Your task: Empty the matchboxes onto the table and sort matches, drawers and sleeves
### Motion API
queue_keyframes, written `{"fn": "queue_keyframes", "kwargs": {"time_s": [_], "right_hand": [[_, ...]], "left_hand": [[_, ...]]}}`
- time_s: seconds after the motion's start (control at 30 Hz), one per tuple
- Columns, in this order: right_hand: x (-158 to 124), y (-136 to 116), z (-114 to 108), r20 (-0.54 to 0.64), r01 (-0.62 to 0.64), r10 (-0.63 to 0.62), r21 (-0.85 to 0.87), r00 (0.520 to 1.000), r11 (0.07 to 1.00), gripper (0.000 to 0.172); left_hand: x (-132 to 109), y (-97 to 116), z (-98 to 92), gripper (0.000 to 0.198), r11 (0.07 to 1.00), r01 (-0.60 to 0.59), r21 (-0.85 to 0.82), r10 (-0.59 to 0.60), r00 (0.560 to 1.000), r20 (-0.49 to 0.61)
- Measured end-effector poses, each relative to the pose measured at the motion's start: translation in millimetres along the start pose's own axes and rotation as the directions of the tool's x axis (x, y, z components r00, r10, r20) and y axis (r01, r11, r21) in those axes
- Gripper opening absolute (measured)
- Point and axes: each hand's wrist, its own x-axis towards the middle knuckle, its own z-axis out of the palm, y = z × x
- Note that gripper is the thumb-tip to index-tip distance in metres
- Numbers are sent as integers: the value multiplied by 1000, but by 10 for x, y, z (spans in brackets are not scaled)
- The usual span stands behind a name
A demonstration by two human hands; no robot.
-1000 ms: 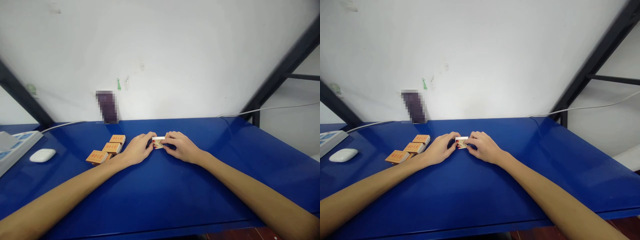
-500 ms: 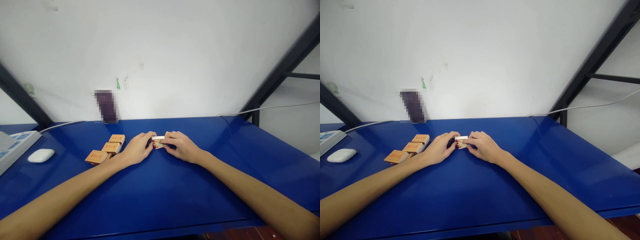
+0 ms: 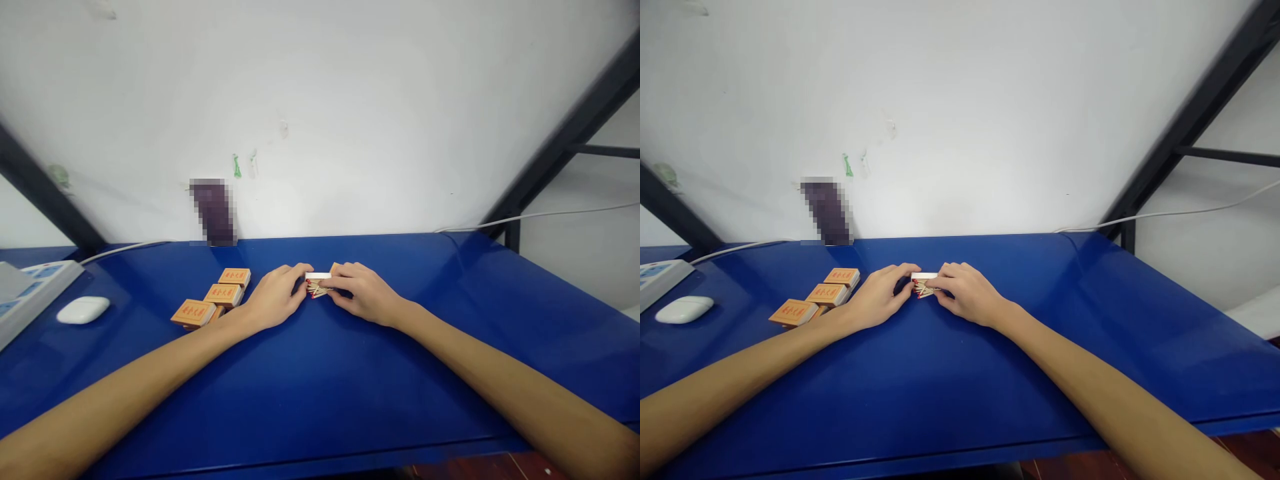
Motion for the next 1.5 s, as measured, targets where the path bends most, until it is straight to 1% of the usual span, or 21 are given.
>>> {"fn": "queue_keyframes", "kwargs": {"time_s": [0.2, 0.4, 0.87, 1.07, 1.3, 1.5], "right_hand": [[-6, 9, 5, 19, 0, 1, -29, 1000, 1000, 23], [-7, 18, 24, -2, -4, 4, -19, 1000, 1000, 22], [17, -18, -20, 41, -36, 37, -37, 998, 999, 20], [18, -4, -6, 33, -16, 17, -46, 999, 999, 20], [13, -12, -31, 49, -10, 12, -29, 999, 1000, 19], [11, -10, -28, 43, -5, 6, -30, 999, 1000, 19]], "left_hand": [[4, -4, 0, 24, 999, -11, -31, 11, 1000, -17], [15, 6, 1, 23, 997, -31, -75, 29, 999, -24], [17, 22, -12, 23, 991, -32, -131, 28, 999, -33], [16, 5, -7, 24, 992, -33, -120, 29, 999, -35], [20, -32, 20, 23, 992, -46, -117, 36, 995, -89], [24, -11, 12, 23, 992, -25, -127, 12, 995, -100]]}}
